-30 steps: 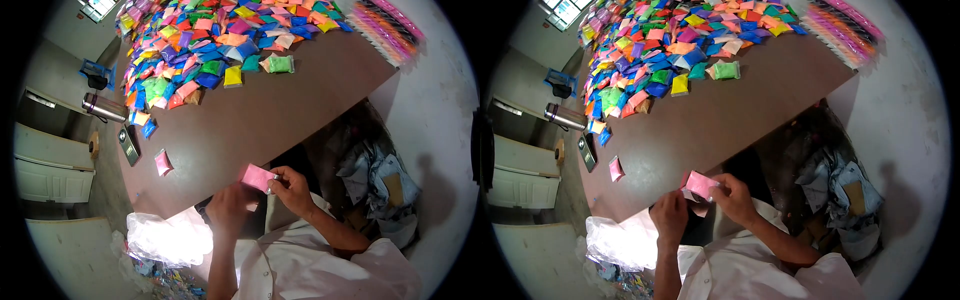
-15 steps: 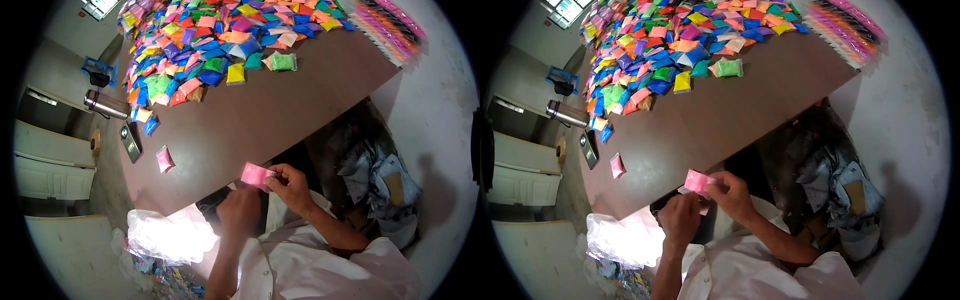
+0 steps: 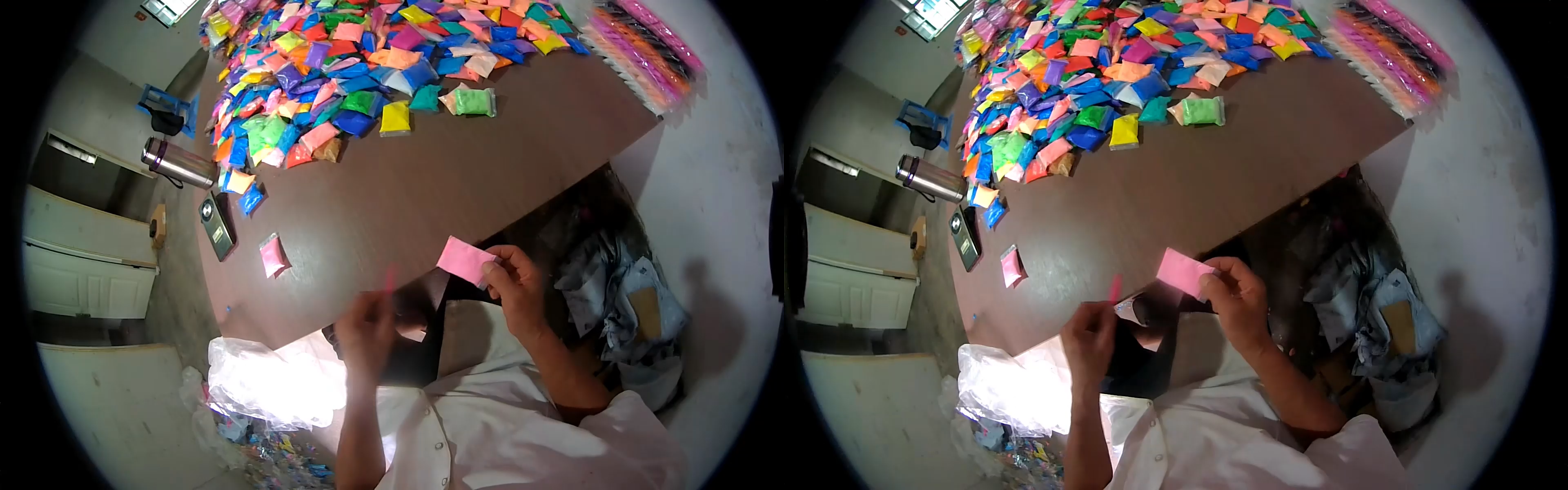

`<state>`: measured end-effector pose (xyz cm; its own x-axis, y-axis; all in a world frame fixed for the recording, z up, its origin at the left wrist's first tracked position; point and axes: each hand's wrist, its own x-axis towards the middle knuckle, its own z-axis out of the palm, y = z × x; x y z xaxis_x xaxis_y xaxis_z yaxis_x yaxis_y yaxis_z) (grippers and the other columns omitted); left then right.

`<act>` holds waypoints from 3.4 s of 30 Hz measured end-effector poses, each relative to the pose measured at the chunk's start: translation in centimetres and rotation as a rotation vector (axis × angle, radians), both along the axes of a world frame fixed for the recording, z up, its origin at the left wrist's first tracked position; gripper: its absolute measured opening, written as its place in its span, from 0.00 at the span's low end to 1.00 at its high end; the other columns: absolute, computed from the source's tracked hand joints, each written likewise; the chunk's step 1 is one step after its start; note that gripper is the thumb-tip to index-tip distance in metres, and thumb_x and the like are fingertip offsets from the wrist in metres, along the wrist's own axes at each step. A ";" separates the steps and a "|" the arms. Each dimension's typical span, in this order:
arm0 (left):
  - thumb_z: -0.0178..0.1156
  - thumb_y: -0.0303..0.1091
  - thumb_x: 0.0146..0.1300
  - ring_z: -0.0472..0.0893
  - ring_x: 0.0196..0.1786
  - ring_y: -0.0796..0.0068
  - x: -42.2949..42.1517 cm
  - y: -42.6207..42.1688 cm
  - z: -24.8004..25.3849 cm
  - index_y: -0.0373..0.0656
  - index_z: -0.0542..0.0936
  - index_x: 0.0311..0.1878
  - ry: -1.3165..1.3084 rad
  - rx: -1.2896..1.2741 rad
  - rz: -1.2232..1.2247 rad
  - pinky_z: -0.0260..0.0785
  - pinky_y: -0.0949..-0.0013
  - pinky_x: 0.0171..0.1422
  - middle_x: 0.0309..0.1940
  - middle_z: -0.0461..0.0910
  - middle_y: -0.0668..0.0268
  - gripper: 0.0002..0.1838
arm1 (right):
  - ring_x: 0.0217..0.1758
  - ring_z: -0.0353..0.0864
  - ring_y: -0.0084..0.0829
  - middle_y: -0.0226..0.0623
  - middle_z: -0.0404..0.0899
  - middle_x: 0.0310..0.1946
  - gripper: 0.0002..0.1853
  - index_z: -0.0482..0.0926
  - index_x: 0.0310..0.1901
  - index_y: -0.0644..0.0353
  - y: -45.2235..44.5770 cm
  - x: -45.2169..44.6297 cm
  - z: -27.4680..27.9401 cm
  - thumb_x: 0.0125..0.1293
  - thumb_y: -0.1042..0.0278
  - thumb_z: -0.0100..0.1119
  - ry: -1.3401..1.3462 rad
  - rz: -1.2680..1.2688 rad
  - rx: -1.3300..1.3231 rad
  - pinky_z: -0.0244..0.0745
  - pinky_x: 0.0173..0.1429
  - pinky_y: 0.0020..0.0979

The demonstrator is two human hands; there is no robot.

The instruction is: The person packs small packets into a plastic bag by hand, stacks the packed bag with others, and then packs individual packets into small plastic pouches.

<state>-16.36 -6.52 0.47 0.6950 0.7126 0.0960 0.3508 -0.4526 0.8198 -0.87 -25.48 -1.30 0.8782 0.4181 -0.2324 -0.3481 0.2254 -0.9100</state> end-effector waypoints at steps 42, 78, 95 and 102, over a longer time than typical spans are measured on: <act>0.68 0.26 0.72 0.86 0.23 0.64 0.8 -0.4 0.6 0.40 0.84 0.41 0.136 0.350 0.040 0.74 0.62 0.31 0.22 0.83 0.56 0.02 | 0.62 0.80 0.38 0.31 0.84 0.53 0.10 0.89 0.46 0.51 4.7 3.5 1.2 0.64 0.62 0.71 -1.354 0.314 -0.577 0.71 0.63 0.44; 0.69 0.27 0.70 0.87 0.30 0.57 5.2 3.1 1.2 0.41 0.85 0.41 0.059 0.622 -0.116 0.78 0.60 0.36 0.29 0.86 0.57 0.02 | 0.60 0.80 0.35 0.25 0.83 0.48 0.14 0.91 0.44 0.48 5.0 3.6 -0.3 0.55 0.64 0.81 -1.284 0.195 -0.453 0.69 0.63 0.43; 0.70 0.31 0.72 0.85 0.27 0.72 7.6 2.5 1.4 0.40 0.89 0.47 0.107 0.153 0.035 0.74 0.66 0.35 0.24 0.86 0.59 0.06 | 0.60 0.83 0.44 0.38 0.83 0.56 0.21 0.87 0.57 0.55 -2.5 7.1 1.9 0.63 0.62 0.77 -1.208 0.079 -0.719 0.76 0.67 0.46; 0.70 0.33 0.72 0.88 0.35 0.46 11.4 -6.3 0.0 0.44 0.89 0.49 -0.028 0.161 -0.575 0.81 0.55 0.41 0.36 0.89 0.53 0.07 | 0.53 0.84 0.38 0.41 0.84 0.54 0.21 0.85 0.61 0.63 -9.8 8.3 0.3 0.68 0.65 0.74 -0.774 -0.245 -0.676 0.78 0.58 0.34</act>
<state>-4.96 -12.84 0.45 0.9607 0.1975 0.1951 -0.0081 -0.6827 0.7307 7.45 -35.26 -0.97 0.9293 0.2021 0.3092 0.3677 -0.4256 -0.8269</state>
